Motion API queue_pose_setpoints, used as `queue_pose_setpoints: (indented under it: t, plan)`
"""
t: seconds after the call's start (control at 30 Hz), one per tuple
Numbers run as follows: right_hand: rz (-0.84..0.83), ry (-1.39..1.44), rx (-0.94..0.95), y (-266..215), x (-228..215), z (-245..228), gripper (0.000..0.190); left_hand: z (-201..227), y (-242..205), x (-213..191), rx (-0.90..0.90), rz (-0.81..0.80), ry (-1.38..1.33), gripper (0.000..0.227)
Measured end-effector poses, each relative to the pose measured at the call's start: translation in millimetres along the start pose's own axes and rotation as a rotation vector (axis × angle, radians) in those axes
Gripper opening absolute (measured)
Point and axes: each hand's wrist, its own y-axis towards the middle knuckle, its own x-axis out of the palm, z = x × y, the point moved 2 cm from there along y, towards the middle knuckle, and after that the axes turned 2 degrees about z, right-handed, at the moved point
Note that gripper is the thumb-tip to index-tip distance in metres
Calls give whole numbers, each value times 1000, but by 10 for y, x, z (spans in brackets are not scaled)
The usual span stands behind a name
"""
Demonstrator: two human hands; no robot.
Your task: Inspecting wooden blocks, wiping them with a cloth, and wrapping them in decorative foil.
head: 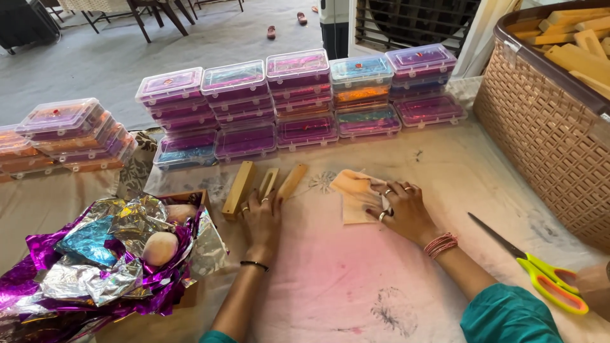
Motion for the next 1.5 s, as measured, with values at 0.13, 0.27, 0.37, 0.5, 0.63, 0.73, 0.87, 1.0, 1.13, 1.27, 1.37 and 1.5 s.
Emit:
queue_pose_setpoints:
  t: [0.13, 0.27, 0.37, 0.5, 0.63, 0.73, 0.87, 1.0, 1.13, 1.27, 1.37, 1.5]
  plan:
    - [-15, 26, 56, -31, 93, 91, 28, -55, -33, 75, -68, 26, -205, 23]
    - [17, 21, 22, -22, 76, 75, 24, 309, 68, -306, -11, 48, -661, 33]
    - [60, 72, 44, -39, 73, 73, 22, 669, 1, -338, -154, -129, -1265, 43]
    - [122, 197, 42, -50, 71, 147, 32, 849, -353, 113, -478, -657, -1662, 52]
    - [165, 428, 240, -48, 101, 73, 19, 908, -352, -46, -415, -764, -1729, 50]
    - [112, 605, 432, -59, 85, -171, 17, 851, -445, 204, -336, -794, -1624, 49]
    - [100, 291, -456, -159, -38, -828, 26, 874, -463, 195, -375, -679, -1564, 53]
    - [85, 147, -561, -120, 145, -703, 36, 821, -484, 298, -319, -706, -1592, 48]
    - [16, 274, -323, 96, 70, -405, 47, 968, -371, -77, -439, -733, -1365, 46]
    - [-37, 300, -192, -32, 233, -400, 53, 921, -394, 6, -277, -576, -1207, 39]
    - [21, 325, -376, -176, 189, -757, 46, 847, -452, 110, -323, -532, -1236, 43]
    - [27, 349, -405, -258, 208, -891, 34, 827, -499, 246, -286, -456, -1259, 50]
